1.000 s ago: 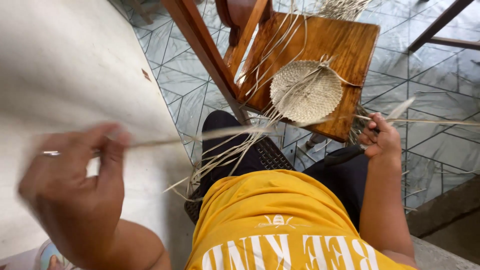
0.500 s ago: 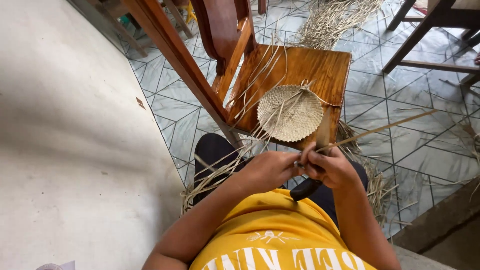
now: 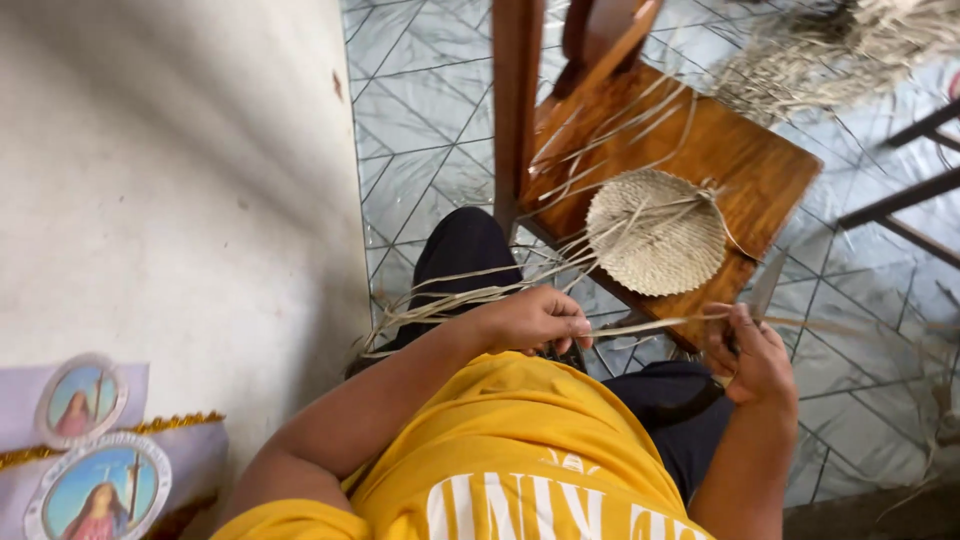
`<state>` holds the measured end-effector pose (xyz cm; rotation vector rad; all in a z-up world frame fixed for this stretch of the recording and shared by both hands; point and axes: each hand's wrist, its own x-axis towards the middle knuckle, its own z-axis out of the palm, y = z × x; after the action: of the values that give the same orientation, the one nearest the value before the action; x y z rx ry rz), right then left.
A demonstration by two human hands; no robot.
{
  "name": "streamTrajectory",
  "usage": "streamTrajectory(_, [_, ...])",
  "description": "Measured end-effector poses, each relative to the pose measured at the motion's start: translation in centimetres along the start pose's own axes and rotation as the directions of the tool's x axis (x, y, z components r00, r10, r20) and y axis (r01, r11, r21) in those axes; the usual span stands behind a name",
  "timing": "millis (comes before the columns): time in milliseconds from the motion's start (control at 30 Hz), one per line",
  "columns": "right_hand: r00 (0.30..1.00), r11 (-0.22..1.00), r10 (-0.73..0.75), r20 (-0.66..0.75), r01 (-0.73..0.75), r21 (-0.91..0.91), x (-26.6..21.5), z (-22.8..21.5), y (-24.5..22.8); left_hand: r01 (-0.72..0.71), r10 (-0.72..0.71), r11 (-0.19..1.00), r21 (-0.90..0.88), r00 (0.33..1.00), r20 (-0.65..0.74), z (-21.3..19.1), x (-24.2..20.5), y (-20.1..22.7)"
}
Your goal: Weaving a fan from dried plant fibers and trimming the edges with a knife.
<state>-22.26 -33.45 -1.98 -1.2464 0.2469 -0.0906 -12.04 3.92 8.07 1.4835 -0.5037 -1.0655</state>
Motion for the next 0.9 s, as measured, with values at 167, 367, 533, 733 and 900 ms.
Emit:
streamTrajectory(167, [0.984,0.990,0.138,-0.109,-0.136,0.027,1.5,1.7,0.4,-0.057,0.168,0.949,0.311,0.924,-0.343,-1.2,0.5,-0.7])
streamTrajectory(367, [0.994,0.974,0.095,-0.051,-0.082,0.212,1.8,1.1,3.4,-0.328,0.666,0.690,0.645,0.636,-0.389,0.8,-0.5,1.1])
streamTrajectory(533, [0.998,0.998,0.065,-0.022,-0.065,-0.002,1.1,6.6,4.4,-0.416,0.726,0.663,0.623,0.561,-0.397,1.7,0.6,0.3])
streamTrajectory(733, [0.990,0.990,0.099,0.101,-0.087,-0.114,-1.7,14.7,2.0,-0.332,0.623,0.743,0.582,0.660,-0.419,3.5,1.5,-0.9])
streamTrajectory(900, [0.995,1.000,-0.002,0.099,0.002,0.001,-2.1,15.3,0.8,-0.224,0.654,0.637,0.738,0.663,-0.364,4.7,1.7,-0.6])
